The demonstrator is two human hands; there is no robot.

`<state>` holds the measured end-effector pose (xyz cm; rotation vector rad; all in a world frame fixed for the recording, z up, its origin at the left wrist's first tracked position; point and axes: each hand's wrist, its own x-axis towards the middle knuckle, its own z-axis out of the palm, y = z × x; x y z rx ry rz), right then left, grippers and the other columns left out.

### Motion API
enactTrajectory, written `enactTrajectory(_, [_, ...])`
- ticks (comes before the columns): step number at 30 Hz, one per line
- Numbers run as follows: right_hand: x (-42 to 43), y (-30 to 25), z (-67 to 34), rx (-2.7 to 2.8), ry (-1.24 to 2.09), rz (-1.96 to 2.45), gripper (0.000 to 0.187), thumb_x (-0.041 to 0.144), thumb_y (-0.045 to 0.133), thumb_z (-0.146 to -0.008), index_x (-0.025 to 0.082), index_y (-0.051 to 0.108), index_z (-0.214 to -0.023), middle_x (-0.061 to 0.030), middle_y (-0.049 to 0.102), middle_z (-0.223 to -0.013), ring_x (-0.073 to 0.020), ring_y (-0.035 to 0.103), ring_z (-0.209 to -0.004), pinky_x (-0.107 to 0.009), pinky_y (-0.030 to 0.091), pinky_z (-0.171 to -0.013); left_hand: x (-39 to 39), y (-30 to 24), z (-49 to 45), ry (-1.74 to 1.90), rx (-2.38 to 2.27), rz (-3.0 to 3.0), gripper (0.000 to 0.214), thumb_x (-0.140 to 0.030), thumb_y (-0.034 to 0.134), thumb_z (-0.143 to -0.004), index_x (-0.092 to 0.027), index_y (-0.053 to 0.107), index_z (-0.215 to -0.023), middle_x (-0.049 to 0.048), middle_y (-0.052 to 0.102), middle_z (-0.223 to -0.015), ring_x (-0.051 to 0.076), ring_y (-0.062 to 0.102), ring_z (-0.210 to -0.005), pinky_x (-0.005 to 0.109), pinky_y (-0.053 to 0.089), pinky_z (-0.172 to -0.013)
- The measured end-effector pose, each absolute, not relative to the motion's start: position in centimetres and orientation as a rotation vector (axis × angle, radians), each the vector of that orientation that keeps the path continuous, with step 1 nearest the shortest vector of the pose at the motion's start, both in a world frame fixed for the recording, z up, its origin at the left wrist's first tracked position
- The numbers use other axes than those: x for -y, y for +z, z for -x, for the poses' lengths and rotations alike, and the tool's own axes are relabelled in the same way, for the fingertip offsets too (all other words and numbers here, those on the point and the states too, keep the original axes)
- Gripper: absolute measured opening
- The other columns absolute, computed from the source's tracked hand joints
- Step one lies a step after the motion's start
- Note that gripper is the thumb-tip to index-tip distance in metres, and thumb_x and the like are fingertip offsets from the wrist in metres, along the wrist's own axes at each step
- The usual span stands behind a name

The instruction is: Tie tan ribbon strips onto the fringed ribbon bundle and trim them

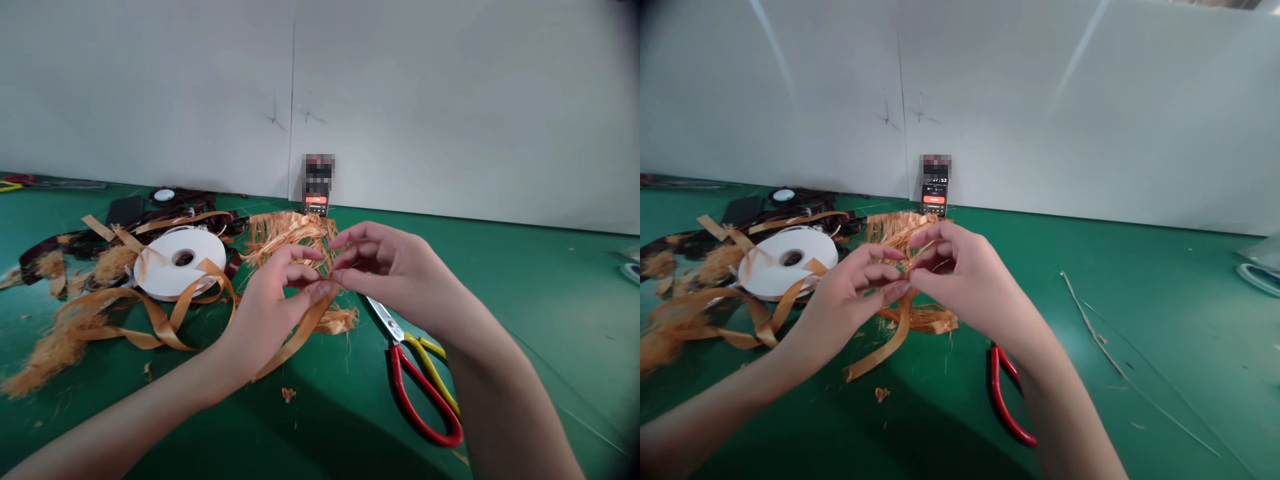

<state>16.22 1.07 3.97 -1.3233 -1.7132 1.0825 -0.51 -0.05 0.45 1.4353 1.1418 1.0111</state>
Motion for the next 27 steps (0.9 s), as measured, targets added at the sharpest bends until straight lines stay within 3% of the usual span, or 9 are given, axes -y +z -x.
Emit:
enactTrajectory(3, [-1.6,3.5,-16.4,1.695,0.941,1.357,0.019,0.015,0.067,-0.073,0.019,0.061,-0.09,0.0011,0.068,-0.073,-0.0124,0.065,-0.069,-0.025,0.052,-0.061,-0.1,0.7,0.7,0.966,-1.185,-1.515,0.024,-0.024,0.068,-0.081,-0.023,0.054,-0.1,-0.0041,0.07,-0.075,0.017,0.067,-0.081,0.03,0.047,-0.077])
enactTrajectory(7, [-2.2,3.4,-16.7,1.554,0.764,1.346,0.02,0.019,0.07,-0.073,0.019,0.06,-0.089,-0.0005,0.068,-0.077,-0.0141,0.065,-0.071,-0.028,0.052,-0.065,-0.2,0.7,0.8,0.961,-1.234,-1.551,0.014,-0.022,0.067,-0.08,-0.022,0.055,-0.087,-0.0017,0.071,-0.079,0.019,0.068,-0.084,0.032,0.047,-0.08])
enactTrajectory(13, [-1.2,3.9,-17.1,1.755,0.991,1.256,0.039,0.024,0.072,-0.076,0.021,0.056,-0.111,-0.0033,0.073,-0.091,-0.0172,0.068,-0.08,-0.029,0.055,-0.065,-0.2,1.0,0.7,0.945,-1.219,-1.418,0.031,-0.025,0.071,-0.075,-0.021,0.055,-0.1,-0.0034,0.07,-0.07,0.018,0.067,-0.073,0.03,0.049,-0.071])
enactTrajectory(17, [-0.6,3.6,-16.5,1.904,0.967,1.229,0.031,0.013,0.066,-0.076,0.025,0.06,-0.103,0.0021,0.072,-0.081,-0.0146,0.068,-0.077,-0.023,0.053,-0.058,-0.2,1.4,0.6,0.919,-1.19,-1.321,0.032,-0.019,0.071,-0.071,-0.02,0.056,-0.099,-0.0038,0.069,-0.066,0.017,0.066,-0.068,0.028,0.05,-0.067])
enactTrajectory(20, [-0.6,3.5,-16.0,1.839,0.871,1.275,0.027,0.016,0.066,-0.076,0.024,0.059,-0.101,0.003,0.072,-0.075,-0.0141,0.067,-0.07,-0.024,0.052,-0.055,-0.1,1.3,0.7,0.92,-1.196,-1.297,0.033,-0.021,0.071,-0.07,-0.021,0.057,-0.099,-0.0039,0.068,-0.066,0.018,0.065,-0.068,0.029,0.049,-0.064])
enactTrajectory(27, [-0.9,3.6,-16.5,1.642,0.613,1.323,0.02,0.021,0.067,-0.08,0.023,0.061,-0.099,-0.0018,0.072,-0.08,-0.0175,0.068,-0.076,-0.031,0.054,-0.065,-0.4,1.1,0.8,0.886,-1.216,-1.333,0.031,-0.02,0.071,-0.069,-0.022,0.057,-0.097,-0.0026,0.07,-0.067,0.017,0.063,-0.068,0.031,0.048,-0.068])
